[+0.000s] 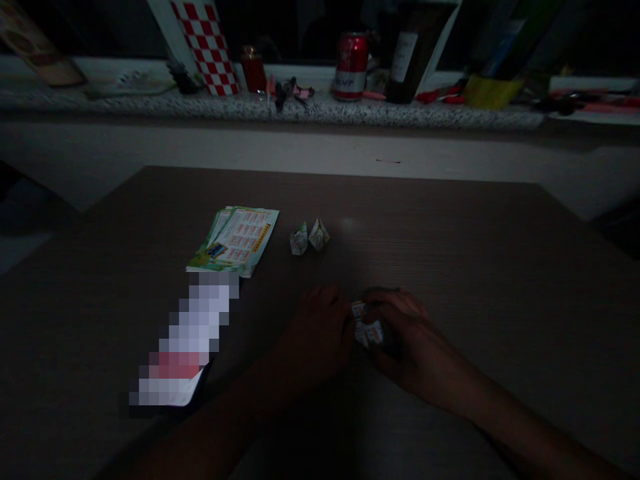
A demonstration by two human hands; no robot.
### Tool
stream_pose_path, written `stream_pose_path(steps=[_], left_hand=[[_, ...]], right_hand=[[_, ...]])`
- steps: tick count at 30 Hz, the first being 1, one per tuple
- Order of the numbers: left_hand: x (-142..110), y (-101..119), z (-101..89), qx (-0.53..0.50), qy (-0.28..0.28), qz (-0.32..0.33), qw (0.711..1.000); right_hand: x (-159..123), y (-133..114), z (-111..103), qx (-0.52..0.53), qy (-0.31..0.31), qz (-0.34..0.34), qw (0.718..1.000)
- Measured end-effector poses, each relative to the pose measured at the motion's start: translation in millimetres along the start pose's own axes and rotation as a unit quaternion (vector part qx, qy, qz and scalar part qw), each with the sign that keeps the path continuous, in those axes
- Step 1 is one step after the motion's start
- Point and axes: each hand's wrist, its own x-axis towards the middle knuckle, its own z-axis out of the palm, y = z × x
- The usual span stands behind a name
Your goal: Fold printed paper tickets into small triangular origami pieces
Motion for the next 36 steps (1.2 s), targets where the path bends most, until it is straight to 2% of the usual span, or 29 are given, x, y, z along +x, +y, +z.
stream_pose_path(steps=[9, 18, 36], left_hand=[[0.0, 2.3, 6.0, 0.008, 0.027, -0.037, 0.999], [1.4, 4.0, 5.1, 0.041, 0.024, -0.057, 0.997], [1.8, 3.8, 7.1, 0.082, 0.035, -0.043, 0.995]], right_hand=[[-1.9, 4.8, 1.0, -0.015, -0.004, 0.005, 1.0], [-2.1, 3.6, -0.5, -0.019, -0.012, 0.0, 1.0], [-0.2, -0.5, -5.7, -0.013, -0.023, 0.002, 1.0]])
